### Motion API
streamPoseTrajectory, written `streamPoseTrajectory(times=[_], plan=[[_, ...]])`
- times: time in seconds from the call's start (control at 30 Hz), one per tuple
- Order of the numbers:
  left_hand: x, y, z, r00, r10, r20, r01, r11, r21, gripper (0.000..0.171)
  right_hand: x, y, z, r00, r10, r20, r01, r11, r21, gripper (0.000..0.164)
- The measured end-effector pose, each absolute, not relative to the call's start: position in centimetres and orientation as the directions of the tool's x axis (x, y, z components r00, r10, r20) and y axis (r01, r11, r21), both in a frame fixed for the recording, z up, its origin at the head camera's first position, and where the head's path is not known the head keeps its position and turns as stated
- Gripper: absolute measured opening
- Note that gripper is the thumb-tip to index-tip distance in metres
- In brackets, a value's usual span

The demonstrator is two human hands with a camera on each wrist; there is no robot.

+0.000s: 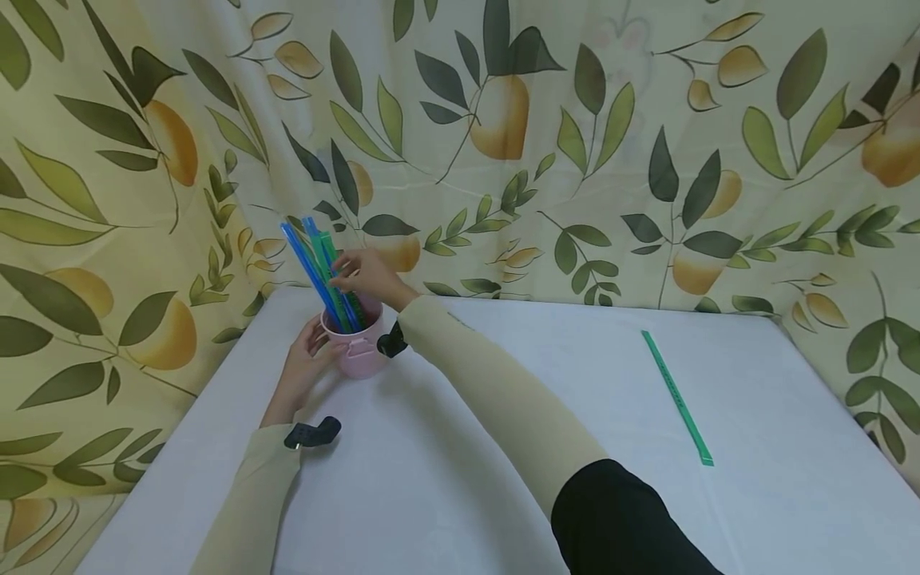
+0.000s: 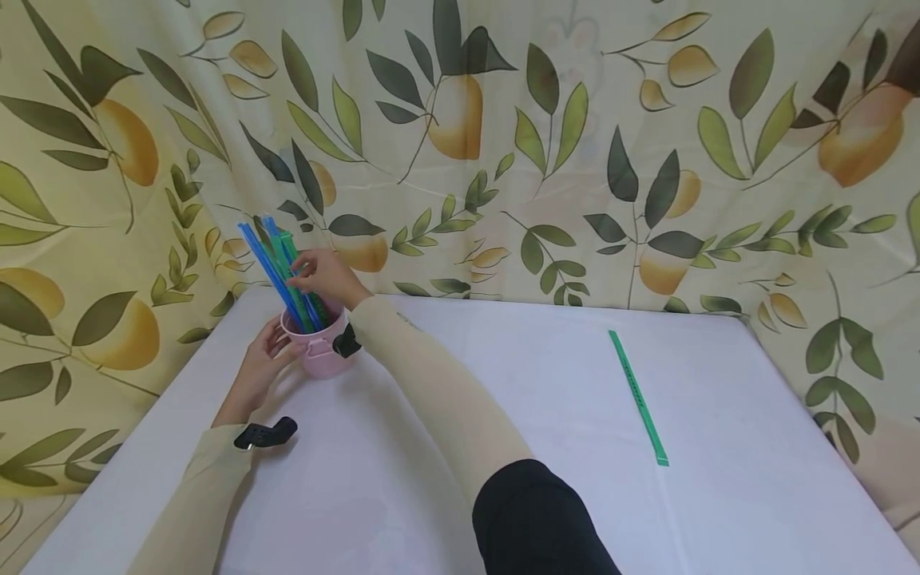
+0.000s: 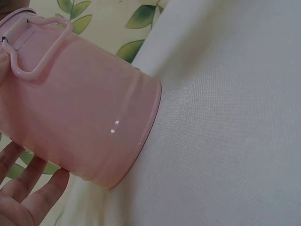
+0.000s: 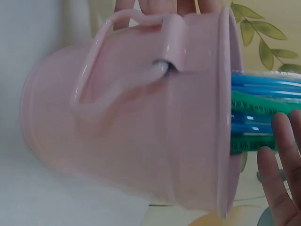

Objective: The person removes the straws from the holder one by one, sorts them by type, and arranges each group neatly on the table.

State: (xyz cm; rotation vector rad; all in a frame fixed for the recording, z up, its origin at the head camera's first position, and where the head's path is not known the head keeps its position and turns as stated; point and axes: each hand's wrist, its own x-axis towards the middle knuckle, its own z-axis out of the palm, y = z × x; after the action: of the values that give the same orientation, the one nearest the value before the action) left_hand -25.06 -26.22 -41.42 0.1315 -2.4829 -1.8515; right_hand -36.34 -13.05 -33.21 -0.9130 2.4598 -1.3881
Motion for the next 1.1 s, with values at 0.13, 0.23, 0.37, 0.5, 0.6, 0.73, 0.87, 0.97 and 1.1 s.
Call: streamPoseTrajectory(times=[0.13, 0.23, 0.37, 0.5, 0.6, 0.73, 0.87, 0.97, 1.1], plan=[[-25.6, -26.6, -42.1, -0.996, -0.09, -0.012, -0.036, 0.272, 0.962, 0.08, -36.2, -13.6, -33.4, -0.791, -0.597, 0.136, -0.424, 0.374, -0.824, 0.026], [-26.1, -27.0, -43.1, -0.996, -0.084, 0.009, -0.015, 0.278, 0.96, 0.081, -36.1, -14.0, -33.5, -0.785, -0.606, 0.127, -0.426, 0.381, -0.821, 0.027], [-26.5, -27.3, -43.6, -0.996, -0.083, 0.024, -0.001, 0.287, 0.958, 0.081, -36.0, -14.5, -33.6, -0.783, -0.609, 0.127, -0.458, 0.426, -0.78, 0.027], [-26.6, -27.4, -43.8, -0.997, -0.081, 0.015, -0.009, 0.288, 0.958, 0.082, -35.9, -15.0, -33.9, -0.769, -0.624, 0.138, -0.505, 0.462, -0.729, 0.027], [-26.7, -27.7, -44.2, -0.997, -0.078, 0.028, 0.003, 0.298, 0.954, 0.083, -35.8, -15.3, -34.2, -0.755, -0.644, 0.124, -0.524, 0.479, -0.704, 0.027], [-26.7, -27.8, -44.3, -0.996, -0.068, 0.05, 0.028, 0.294, 0.955, 0.081, -35.3, -15.6, -34.4, -0.733, -0.672, 0.106, -0.55, 0.494, -0.673, 0.026], [-26.6, -27.8, -44.2, -0.997, -0.065, 0.041, 0.021, 0.281, 0.959, 0.081, -35.0, -15.8, -34.6, -0.711, -0.696, 0.096, -0.573, 0.496, -0.652, 0.022], [-26.4, -27.7, -43.9, -0.998, -0.065, 0.018, 0.0, 0.266, 0.964, 0.082, -35.0, -15.8, -34.7, -0.699, -0.71, 0.084, -0.578, 0.492, -0.651, 0.021], [-25.7, -27.2, -42.7, -0.998, -0.068, -0.014, -0.031, 0.255, 0.966, 0.081, -35.0, -15.7, -34.4, -0.711, -0.699, 0.079, -0.562, 0.498, -0.66, 0.021]])
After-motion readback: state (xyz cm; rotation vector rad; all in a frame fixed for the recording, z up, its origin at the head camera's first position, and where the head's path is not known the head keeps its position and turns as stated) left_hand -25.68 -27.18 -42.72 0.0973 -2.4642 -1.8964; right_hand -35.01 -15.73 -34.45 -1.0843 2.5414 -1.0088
